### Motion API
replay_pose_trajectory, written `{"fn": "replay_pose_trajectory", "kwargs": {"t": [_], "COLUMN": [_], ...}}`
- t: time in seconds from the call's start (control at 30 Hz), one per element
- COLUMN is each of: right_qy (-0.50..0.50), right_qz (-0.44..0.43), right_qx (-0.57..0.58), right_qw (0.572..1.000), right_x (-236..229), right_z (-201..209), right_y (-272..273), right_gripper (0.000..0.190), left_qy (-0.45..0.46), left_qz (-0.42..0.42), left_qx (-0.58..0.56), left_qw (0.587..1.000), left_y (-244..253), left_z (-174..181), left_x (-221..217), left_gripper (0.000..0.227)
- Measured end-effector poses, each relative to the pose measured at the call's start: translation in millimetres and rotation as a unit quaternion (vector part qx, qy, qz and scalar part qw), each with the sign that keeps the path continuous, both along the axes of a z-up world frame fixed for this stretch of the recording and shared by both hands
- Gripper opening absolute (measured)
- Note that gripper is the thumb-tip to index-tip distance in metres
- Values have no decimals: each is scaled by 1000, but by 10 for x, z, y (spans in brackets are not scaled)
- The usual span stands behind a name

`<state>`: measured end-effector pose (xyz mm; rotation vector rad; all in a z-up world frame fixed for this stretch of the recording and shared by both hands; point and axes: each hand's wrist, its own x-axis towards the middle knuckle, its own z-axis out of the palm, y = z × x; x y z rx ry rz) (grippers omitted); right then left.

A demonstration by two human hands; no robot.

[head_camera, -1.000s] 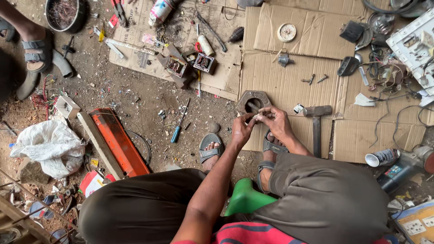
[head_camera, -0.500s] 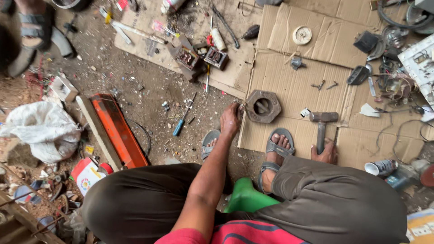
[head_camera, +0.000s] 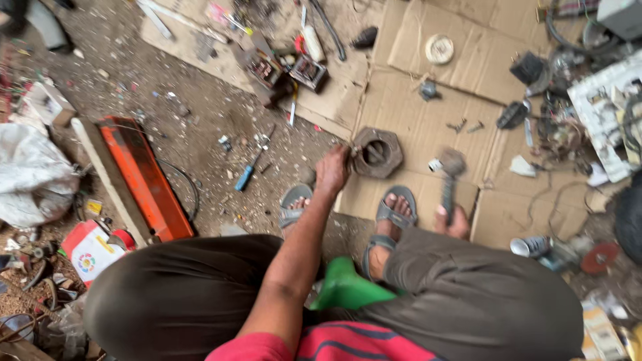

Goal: The person sits on a stool and uses a hammer to strike small metal components placed on a hexagonal metal block. They repeatedly pick up, inspect, and reposition the components while striking them to shape or separate parts.

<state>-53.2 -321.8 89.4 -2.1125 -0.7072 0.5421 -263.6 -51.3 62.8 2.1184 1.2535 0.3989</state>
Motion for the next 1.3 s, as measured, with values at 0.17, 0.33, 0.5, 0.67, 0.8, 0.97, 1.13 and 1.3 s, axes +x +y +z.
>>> {"fn": "replay_pose_trajectory", "kwargs": {"t": [0.17, 0.33, 0.5, 0.67, 0.8, 0.97, 1.13, 1.3], "right_qy": [70, 31, 33, -56, -17, -77, -83, -23], "right_qz": [164, 260, 262, 268, 302, 305, 317, 303], "right_qx": [-8, -29, -92, -38, -124, -9, -64, -145], "right_qw": [984, 965, 960, 961, 945, 949, 943, 942], "right_x": [-214, -390, -301, -280, -282, -225, -273, -186], "right_z": [594, 694, 562, 574, 634, 614, 569, 619], "right_y": [614, 1049, 1108, 1014, 1160, 1126, 1128, 1257], "right_gripper": [26, 26, 26, 26, 28, 27, 31, 31], "left_qy": [16, 44, 14, 43, 37, 64, 75, 67], "left_qz": [3, -10, -7, -21, -17, -21, -26, -37], "left_qx": [-2, -17, 18, -5, -27, -74, -103, -90], "left_qw": [1000, 999, 1000, 999, 999, 995, 992, 993], "left_y": [52, 37, 70, 32, 106, 135, 184, 284], "left_z": [-2, -12, -55, -127, -97, -106, -55, -70], "left_x": [35, 47, 35, 45, 62, 9, 42, 58], "left_gripper": [19, 18, 19, 19, 23, 26, 26, 18]}}
